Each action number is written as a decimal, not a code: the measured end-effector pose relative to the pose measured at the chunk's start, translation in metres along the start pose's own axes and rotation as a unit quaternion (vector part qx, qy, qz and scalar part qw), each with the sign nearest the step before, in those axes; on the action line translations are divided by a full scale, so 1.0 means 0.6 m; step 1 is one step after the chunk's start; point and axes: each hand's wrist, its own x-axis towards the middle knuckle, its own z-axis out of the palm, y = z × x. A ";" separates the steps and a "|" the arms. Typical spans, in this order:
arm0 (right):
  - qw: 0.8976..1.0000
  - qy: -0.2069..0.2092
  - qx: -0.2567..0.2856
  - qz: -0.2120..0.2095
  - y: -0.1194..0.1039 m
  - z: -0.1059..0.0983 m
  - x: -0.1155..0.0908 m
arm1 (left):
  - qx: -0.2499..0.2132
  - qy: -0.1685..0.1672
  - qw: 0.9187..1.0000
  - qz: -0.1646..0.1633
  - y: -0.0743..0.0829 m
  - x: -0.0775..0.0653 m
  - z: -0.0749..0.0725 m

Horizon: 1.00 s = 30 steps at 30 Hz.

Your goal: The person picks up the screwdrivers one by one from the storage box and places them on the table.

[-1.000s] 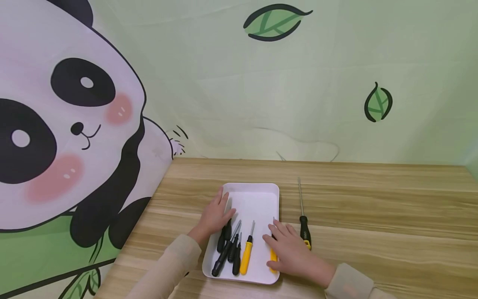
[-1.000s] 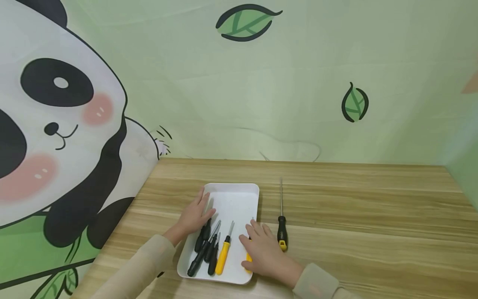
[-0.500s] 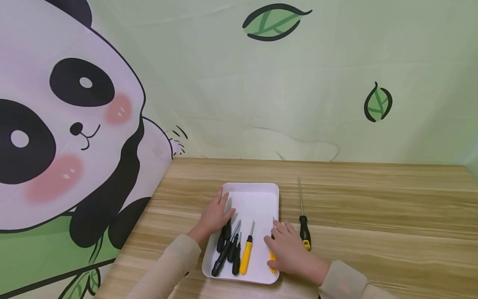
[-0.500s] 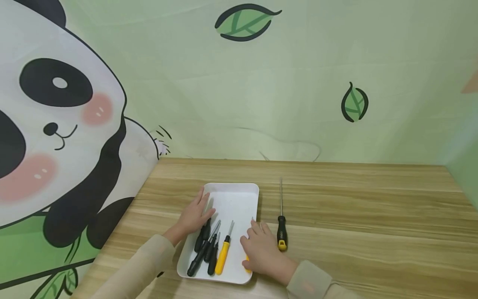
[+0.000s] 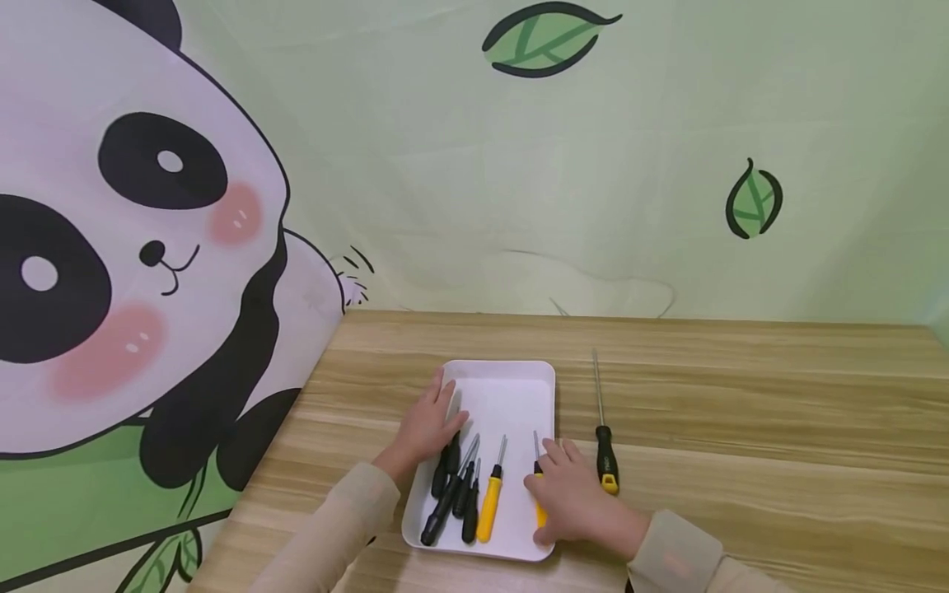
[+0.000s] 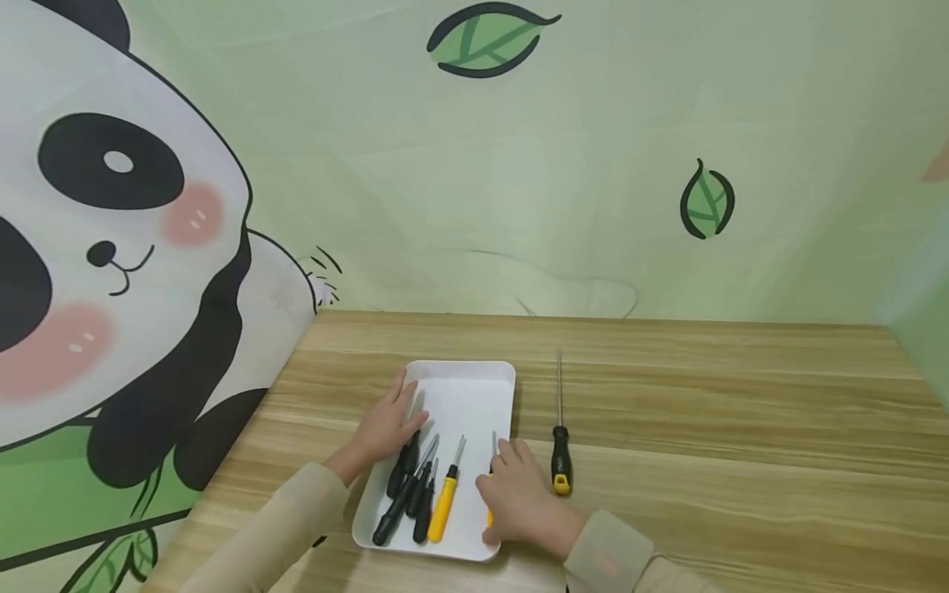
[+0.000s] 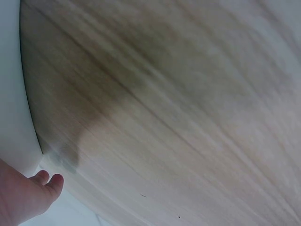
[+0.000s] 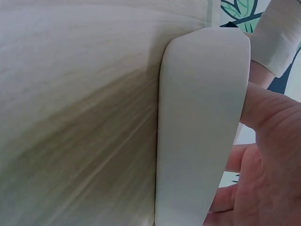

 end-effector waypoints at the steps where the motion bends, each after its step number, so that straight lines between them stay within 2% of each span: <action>1: 1.000 -0.005 -0.002 -0.001 -0.001 0.000 0.000 | -0.001 0.000 1.000 0.000 0.000 0.000 0.000; 10: 1.000 -0.007 0.001 -0.005 -0.004 0.002 0.004 | -0.001 0.001 1.000 0.000 0.000 -0.001 -0.001; 21: 0.998 0.038 0.035 0.028 -0.008 0.023 0.018 | 0.004 -0.010 1.000 -0.008 0.000 0.001 -0.001; 30: 0.995 0.053 0.072 0.035 -0.010 0.030 0.022 | 0.012 -0.008 1.000 -0.007 0.001 0.001 -0.002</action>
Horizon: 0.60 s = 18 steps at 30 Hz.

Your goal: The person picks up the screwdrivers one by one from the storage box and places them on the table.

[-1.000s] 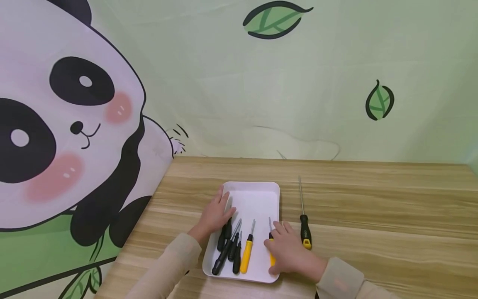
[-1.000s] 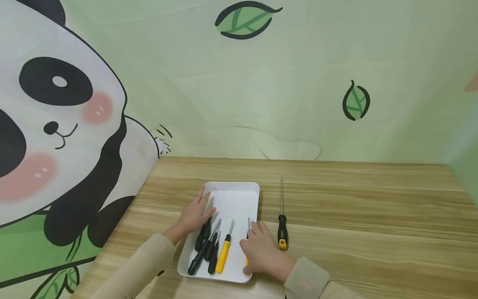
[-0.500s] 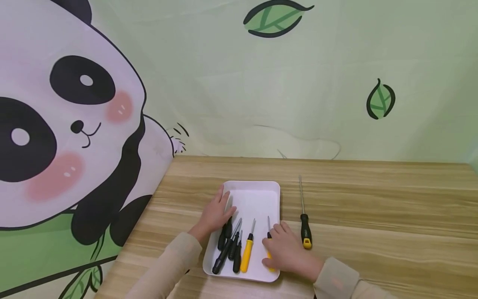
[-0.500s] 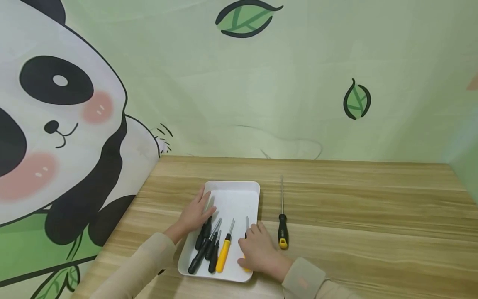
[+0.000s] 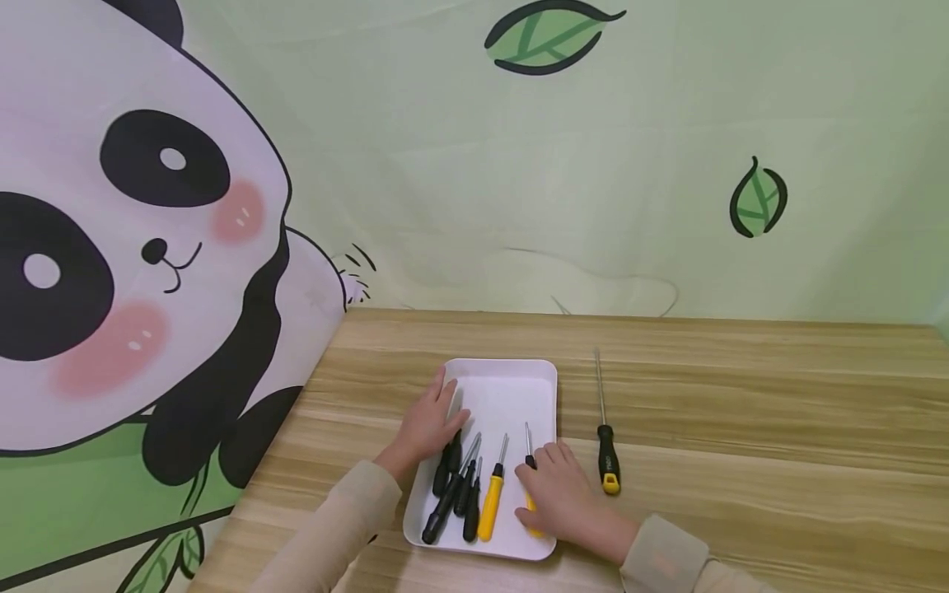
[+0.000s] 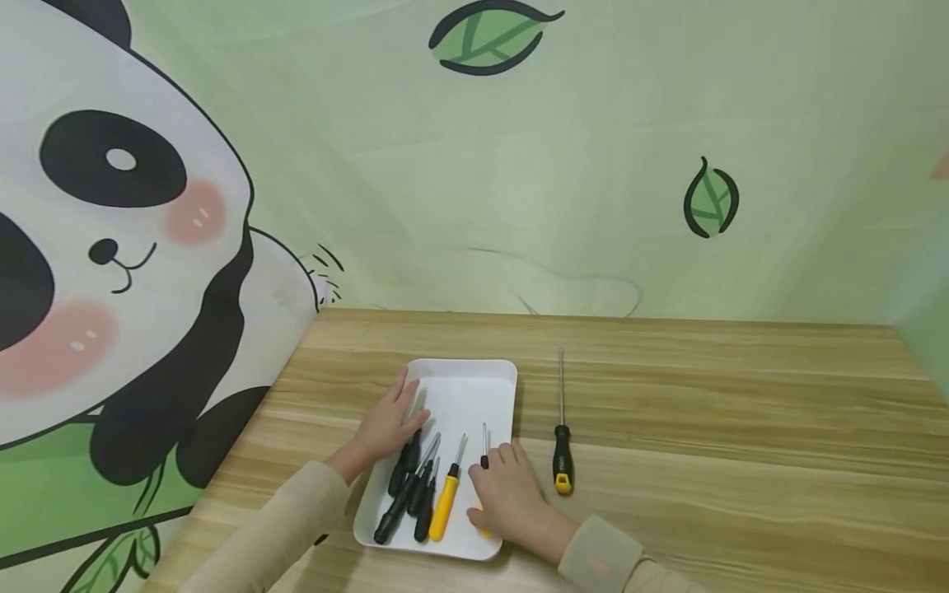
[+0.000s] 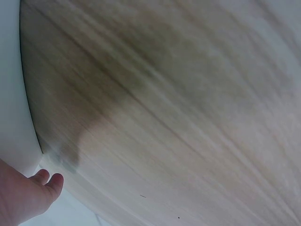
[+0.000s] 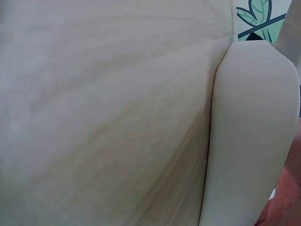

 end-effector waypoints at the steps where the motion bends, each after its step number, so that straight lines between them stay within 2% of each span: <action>1: 1.000 0.005 0.002 -0.002 0.000 0.000 0.000 | 0.000 0.002 1.000 0.001 0.000 0.000 0.000; 12: 0.996 0.089 0.020 -0.010 -0.002 0.003 -0.002 | -0.006 0.002 1.000 0.004 0.001 -0.001 -0.002; 18: 0.993 0.112 0.021 -0.003 0.000 -0.005 -0.003 | -0.007 0.003 1.000 0.006 0.001 -0.002 -0.002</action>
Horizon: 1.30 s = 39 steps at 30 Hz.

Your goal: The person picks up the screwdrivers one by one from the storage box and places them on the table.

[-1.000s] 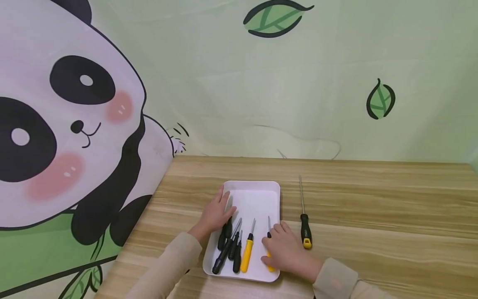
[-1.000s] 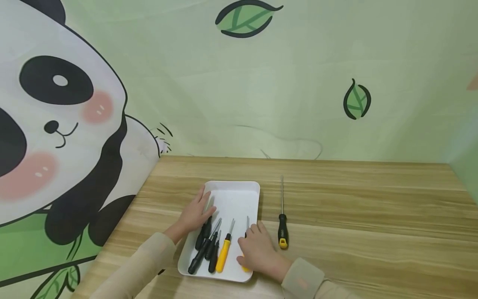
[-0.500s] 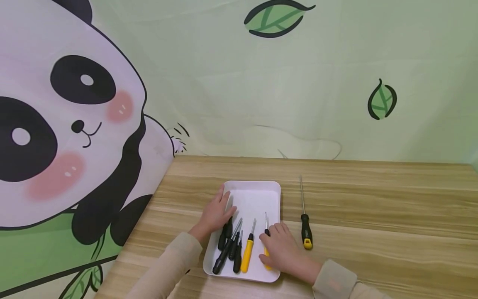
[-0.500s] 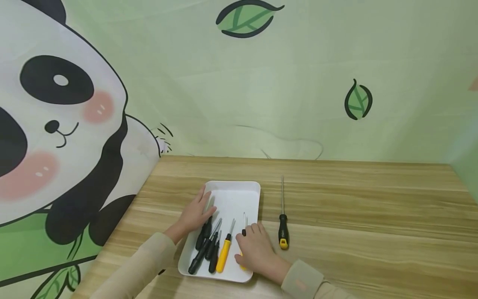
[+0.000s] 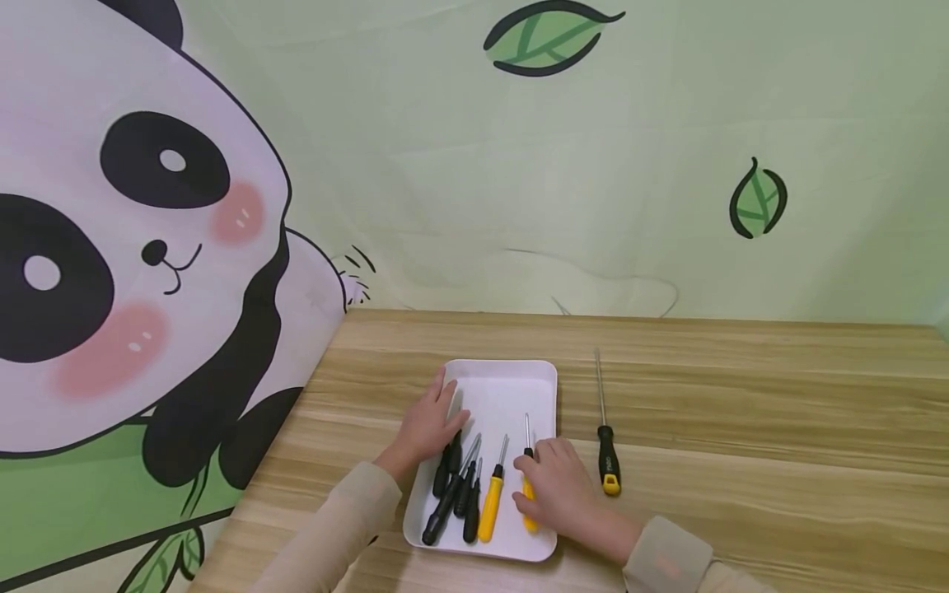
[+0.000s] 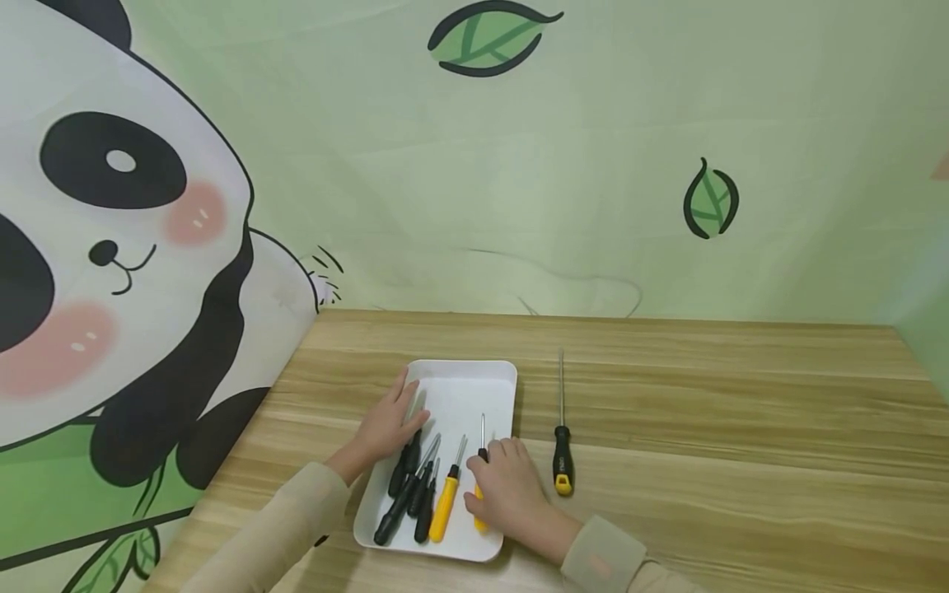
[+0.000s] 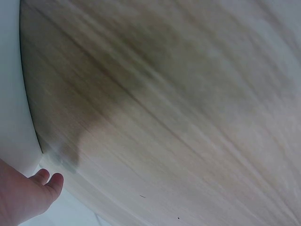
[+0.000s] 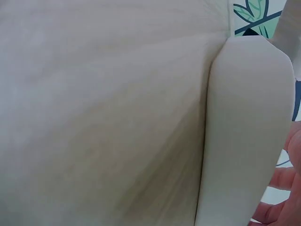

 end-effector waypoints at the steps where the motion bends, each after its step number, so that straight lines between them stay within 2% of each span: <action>1: 1.000 0.004 0.003 0.002 0.001 -0.002 0.000 | 0.001 0.001 1.000 0.001 0.000 0.000 0.000; 12: 0.996 0.081 0.026 0.004 0.011 -0.022 0.006 | -0.002 0.000 1.000 -0.003 -0.001 -0.002 0.002; 20: 0.994 0.098 0.030 0.026 0.019 -0.035 0.007 | -0.002 0.001 1.000 -0.002 -0.002 -0.002 0.004; 29: 0.989 0.097 0.087 0.069 0.032 -0.042 0.010 | -0.001 0.001 1.000 -0.001 -0.001 -0.001 0.002; 39: 0.980 0.127 0.125 0.089 0.051 -0.049 0.011 | 0.001 -0.001 1.000 -0.003 0.001 0.001 0.002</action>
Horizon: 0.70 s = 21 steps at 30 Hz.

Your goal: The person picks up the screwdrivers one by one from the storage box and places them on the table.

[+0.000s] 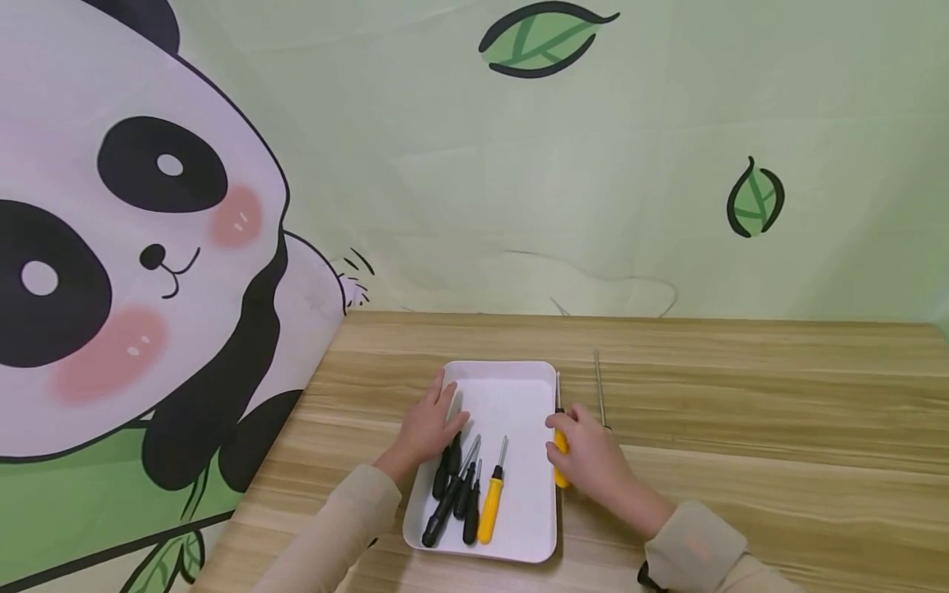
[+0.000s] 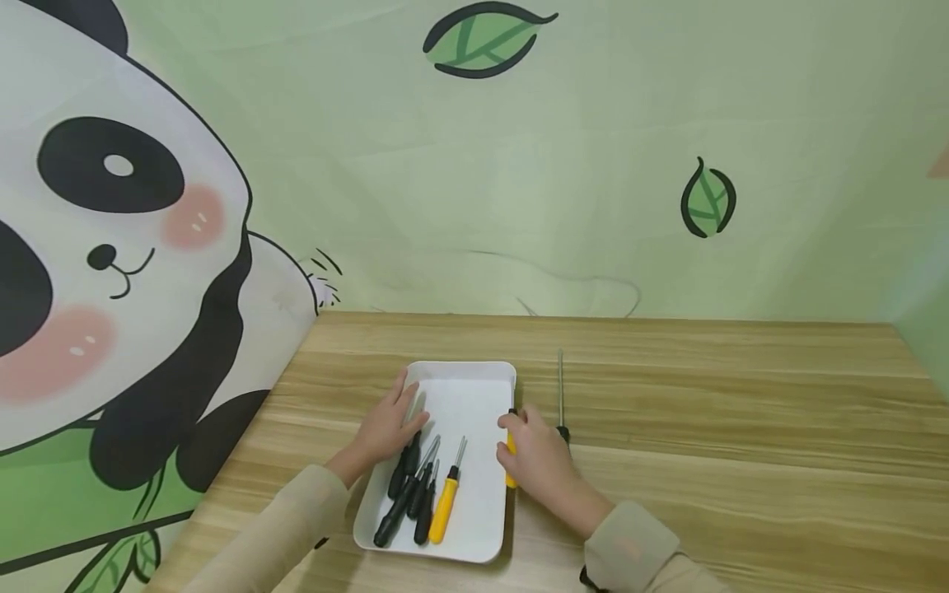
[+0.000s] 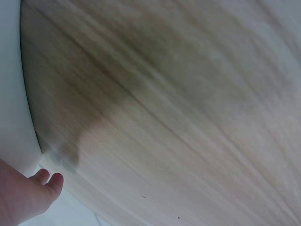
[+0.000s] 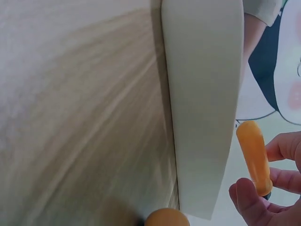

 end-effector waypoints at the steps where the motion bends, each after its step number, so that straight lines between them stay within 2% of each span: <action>1: 1.000 0.004 0.006 -0.002 0.002 -0.001 0.001 | 0.000 0.001 1.000 0.002 0.000 0.000 0.000; 12: 0.998 0.014 0.052 0.027 0.025 -0.021 0.011 | -0.001 0.003 1.000 0.008 -0.001 -0.001 0.001; 21: 0.992 -0.018 0.090 0.083 0.036 -0.040 0.015 | 0.000 0.007 1.000 0.012 0.000 -0.001 0.000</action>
